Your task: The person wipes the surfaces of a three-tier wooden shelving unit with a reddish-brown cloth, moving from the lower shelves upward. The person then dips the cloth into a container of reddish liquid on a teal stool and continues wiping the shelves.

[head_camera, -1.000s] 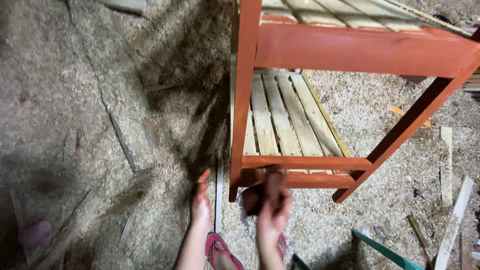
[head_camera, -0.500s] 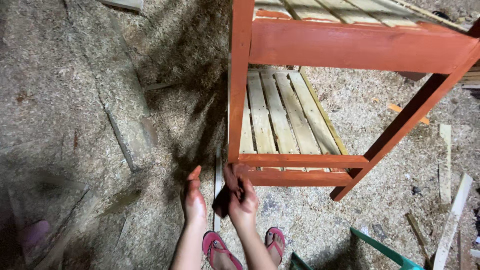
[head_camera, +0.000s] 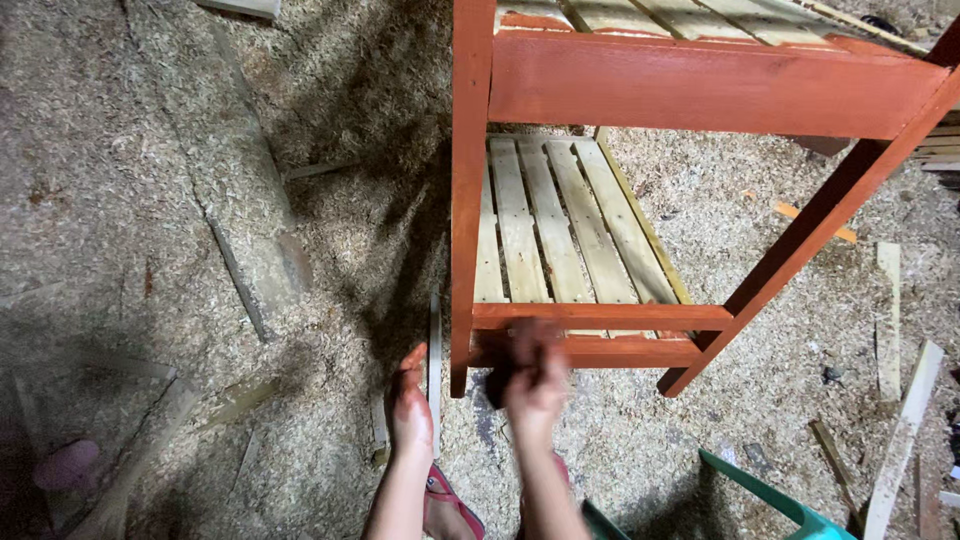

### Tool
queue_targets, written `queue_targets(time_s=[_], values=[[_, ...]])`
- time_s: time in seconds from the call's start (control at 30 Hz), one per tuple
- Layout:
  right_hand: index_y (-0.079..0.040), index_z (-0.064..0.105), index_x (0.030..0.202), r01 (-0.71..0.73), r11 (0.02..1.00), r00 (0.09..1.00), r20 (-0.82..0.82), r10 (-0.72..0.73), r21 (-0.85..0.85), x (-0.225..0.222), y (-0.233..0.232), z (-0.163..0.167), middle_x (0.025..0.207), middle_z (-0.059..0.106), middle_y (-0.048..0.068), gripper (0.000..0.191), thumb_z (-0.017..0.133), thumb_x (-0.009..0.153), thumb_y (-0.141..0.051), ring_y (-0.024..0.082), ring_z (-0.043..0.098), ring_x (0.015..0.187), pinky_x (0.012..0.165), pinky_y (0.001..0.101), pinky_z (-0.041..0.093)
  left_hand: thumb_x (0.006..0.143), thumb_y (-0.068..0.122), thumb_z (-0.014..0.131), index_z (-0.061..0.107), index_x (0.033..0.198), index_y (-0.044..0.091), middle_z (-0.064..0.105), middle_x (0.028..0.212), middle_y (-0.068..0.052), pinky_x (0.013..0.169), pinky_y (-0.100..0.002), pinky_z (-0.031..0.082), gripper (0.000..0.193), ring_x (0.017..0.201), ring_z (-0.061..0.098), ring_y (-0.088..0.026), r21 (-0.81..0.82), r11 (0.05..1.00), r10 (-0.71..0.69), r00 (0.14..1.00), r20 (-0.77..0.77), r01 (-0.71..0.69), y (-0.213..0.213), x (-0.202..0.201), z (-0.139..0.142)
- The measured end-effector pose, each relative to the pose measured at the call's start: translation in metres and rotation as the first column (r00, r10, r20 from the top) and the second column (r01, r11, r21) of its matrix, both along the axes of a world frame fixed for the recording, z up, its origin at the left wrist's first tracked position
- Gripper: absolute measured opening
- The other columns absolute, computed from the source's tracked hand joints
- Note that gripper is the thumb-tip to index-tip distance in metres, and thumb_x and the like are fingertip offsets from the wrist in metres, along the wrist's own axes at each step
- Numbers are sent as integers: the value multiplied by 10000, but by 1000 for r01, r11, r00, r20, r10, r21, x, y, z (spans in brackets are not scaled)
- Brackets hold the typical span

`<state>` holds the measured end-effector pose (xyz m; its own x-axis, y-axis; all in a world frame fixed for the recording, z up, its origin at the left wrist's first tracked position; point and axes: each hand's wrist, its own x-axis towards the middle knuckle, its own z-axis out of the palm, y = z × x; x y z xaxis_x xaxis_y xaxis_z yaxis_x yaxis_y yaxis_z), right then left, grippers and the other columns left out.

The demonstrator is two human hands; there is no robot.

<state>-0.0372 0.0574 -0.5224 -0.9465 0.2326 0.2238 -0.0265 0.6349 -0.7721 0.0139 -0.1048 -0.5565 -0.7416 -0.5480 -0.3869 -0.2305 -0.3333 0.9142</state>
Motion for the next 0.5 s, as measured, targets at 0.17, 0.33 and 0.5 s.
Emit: queue_targets(time_s=[0.17, 0.33, 0.5], values=[[-56, 646, 1254, -291, 948, 955, 28, 297, -131, 51, -43, -18, 1204, 723, 168, 428, 511, 863, 54, 308, 707, 1132, 959, 370, 578, 1001, 303, 378, 615, 1383, 61, 608, 1468, -107, 1175, -358, 328, 511, 1386, 516, -219, -99, 995, -18, 999, 48, 23, -13, 15, -2], [-58, 652, 1268, 53, 972, 957, 288, 16, -229, 65, 36, -31, 1176, 738, 128, 389, 613, 882, -77, 231, 705, 1067, 938, 352, 545, 1005, 353, 326, 574, 1409, 109, 541, 1506, -54, 1165, -360, 264, 533, 1430, 406, -190, 31, 999, 11, 972, 234, -18, -24, 29, -2], [-48, 628, 1094, 66, -243, 913, 156, -376, -968, 18, 145, -41, 1090, 673, 78, 166, 585, 1058, -204, 185, 610, 1052, 950, 312, 549, 975, 266, 410, 597, 1405, 19, 595, 1493, -150, 1226, -394, 292, 530, 1438, 499, -268, 2, 1000, -13, 1000, 10, 13, -15, 29, -6]])
